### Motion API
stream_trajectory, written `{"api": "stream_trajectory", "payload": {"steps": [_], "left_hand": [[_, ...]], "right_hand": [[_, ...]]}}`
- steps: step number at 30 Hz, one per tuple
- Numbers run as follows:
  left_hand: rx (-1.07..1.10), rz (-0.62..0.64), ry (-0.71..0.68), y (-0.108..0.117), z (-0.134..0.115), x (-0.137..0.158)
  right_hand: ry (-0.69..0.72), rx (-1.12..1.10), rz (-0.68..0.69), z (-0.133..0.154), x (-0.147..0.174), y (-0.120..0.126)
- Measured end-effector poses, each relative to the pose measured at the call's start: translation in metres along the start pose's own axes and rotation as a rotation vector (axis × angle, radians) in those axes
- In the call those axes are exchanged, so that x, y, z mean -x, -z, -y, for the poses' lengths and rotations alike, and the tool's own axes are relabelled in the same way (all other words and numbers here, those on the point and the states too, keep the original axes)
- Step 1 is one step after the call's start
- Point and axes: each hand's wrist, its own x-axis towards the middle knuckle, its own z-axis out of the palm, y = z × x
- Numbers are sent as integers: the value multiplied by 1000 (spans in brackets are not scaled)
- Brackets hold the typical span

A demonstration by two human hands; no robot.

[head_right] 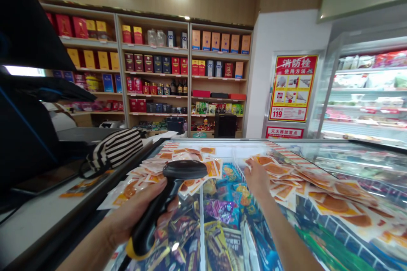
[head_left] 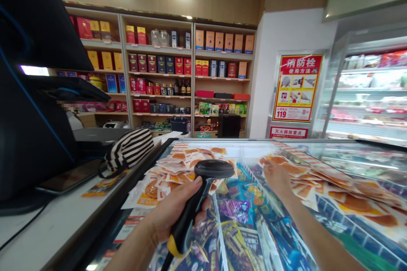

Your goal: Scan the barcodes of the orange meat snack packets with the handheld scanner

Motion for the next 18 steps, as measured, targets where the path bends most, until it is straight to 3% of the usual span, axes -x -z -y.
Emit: {"api": "stream_trajectory", "payload": {"steps": [4,7,18], "left_hand": [[2,7,5,1,-1,1],[20,1,-5,2,-2,0],[11,-1,6,1,-2,-2]], "right_hand": [[172,-59,201,53,6,-31],[254,14,303,75,10,-46],[408,166,281,81,20,-49]]}}
